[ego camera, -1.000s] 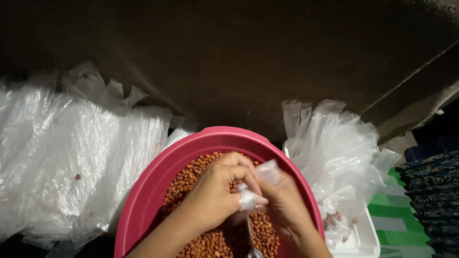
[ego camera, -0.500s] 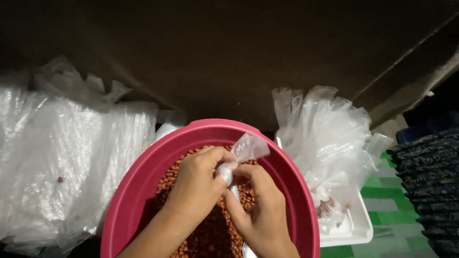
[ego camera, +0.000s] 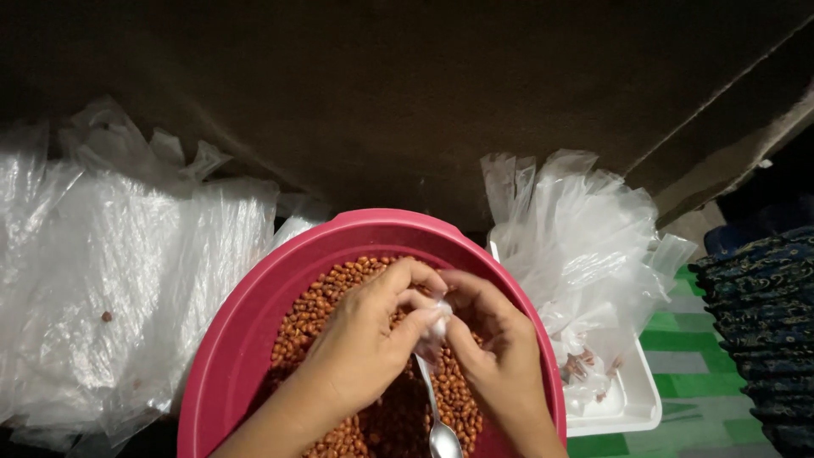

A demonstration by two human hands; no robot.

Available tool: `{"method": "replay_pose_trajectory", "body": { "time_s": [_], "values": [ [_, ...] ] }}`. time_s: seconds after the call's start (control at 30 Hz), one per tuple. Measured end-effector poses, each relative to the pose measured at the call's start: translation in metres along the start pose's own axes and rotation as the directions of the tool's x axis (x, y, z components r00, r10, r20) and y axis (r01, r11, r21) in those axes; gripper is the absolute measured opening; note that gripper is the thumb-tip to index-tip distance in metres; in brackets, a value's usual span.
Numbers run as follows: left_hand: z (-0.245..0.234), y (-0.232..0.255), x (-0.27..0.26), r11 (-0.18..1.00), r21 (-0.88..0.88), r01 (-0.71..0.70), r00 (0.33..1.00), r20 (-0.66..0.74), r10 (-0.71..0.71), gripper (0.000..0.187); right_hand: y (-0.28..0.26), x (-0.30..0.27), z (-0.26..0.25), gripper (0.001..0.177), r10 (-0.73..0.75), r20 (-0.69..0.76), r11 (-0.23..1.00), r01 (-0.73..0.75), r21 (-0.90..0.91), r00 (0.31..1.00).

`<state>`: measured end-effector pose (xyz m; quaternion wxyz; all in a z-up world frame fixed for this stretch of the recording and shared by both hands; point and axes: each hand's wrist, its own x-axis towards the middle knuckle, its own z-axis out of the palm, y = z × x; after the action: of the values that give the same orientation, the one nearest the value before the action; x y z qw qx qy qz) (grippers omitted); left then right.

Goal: The person scoops peanuts from a large bowl into a small plastic bag using a spoon and then ties the bag shut by hand.

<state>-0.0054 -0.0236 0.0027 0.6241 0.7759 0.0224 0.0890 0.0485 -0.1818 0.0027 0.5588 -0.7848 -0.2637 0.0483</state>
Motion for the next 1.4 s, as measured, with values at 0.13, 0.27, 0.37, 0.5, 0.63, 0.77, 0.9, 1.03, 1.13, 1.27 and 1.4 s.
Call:
{"method": "replay_pose_trajectory", "body": {
  "time_s": [0.13, 0.27, 0.37, 0.5, 0.63, 0.77, 0.9, 1.03, 1.13, 1.27, 1.4],
  "values": [
    [0.0, 0.018, -0.002, 0.9, -0.359, 0.247, 0.958, 0.229, -0.172, 0.015, 0.015, -0.007, -0.016, 0.012, -0.053, 0.0, 0.998, 0.053, -0.024, 0.999],
    [-0.002, 0.02, -0.005, 0.996, -0.071, 0.048, 0.988, 0.151, -0.037, 0.036, 0.016, -0.018, -0.064, 0.02, -0.062, -0.124, 0.97, 0.031, -0.243, 0.99],
    [-0.014, 0.018, 0.0, 0.991, 0.116, 0.07, 0.989, 0.121, -0.084, 0.045, 0.023, -0.028, -0.107, 0.017, -0.019, -0.421, 0.936, -0.132, -0.327, 0.907],
    [-0.054, 0.034, 0.003, 0.954, 0.09, 0.284, 0.955, -0.112, -0.274, 0.029, 0.128, -0.04, -0.211, 0.017, 0.035, -0.498, 0.816, -0.313, -0.486, 0.866],
    [-0.117, 0.009, 0.008, 0.9, -0.068, 0.431, 0.811, -0.408, -0.419, 0.025, 0.18, -0.041, -0.225, 0.011, 0.277, -0.521, 0.796, -0.497, -0.347, 0.807],
    [-0.175, -0.104, 0.018, 0.864, 0.336, 0.374, 0.788, -0.606, -0.105, 0.011, 0.206, -0.027, -0.244, 0.039, 0.41, -0.402, 0.513, -0.572, -0.64, 0.818],
    [-0.174, -0.152, 0.027, 0.554, 0.513, 0.656, 0.722, -0.64, -0.263, 0.053, 0.093, -0.022, -0.148, 0.029, -0.043, -0.374, 0.745, -0.22, -0.63, 0.926],
    [-0.169, -0.176, 0.037, 0.413, 0.593, 0.691, 0.718, -0.626, -0.305, 0.048, 0.048, 0.003, -0.066, 0.038, 0.616, -0.225, 0.563, -0.622, -0.544, 0.754],
    [-0.168, -0.174, 0.034, 0.401, 0.608, 0.685, 0.725, -0.625, -0.29, 0.019, 0.065, 0.001, -0.021, 0.012, 0.621, 0.172, 0.607, -0.331, -0.722, 0.764],
    [-0.17, -0.129, 0.02, 0.611, 0.514, 0.602, 0.738, -0.651, -0.18, 0.013, 0.111, -0.011, 0.002, 0.04, 0.435, 0.374, 0.605, 0.042, -0.795, 0.819],
    [-0.156, -0.058, 0.016, 0.92, 0.182, 0.348, 0.716, -0.685, -0.136, 0.011, 0.127, -0.017, 0.018, 0.051, 0.451, 0.355, 0.552, 0.057, -0.832, 0.819]
  ]
}}
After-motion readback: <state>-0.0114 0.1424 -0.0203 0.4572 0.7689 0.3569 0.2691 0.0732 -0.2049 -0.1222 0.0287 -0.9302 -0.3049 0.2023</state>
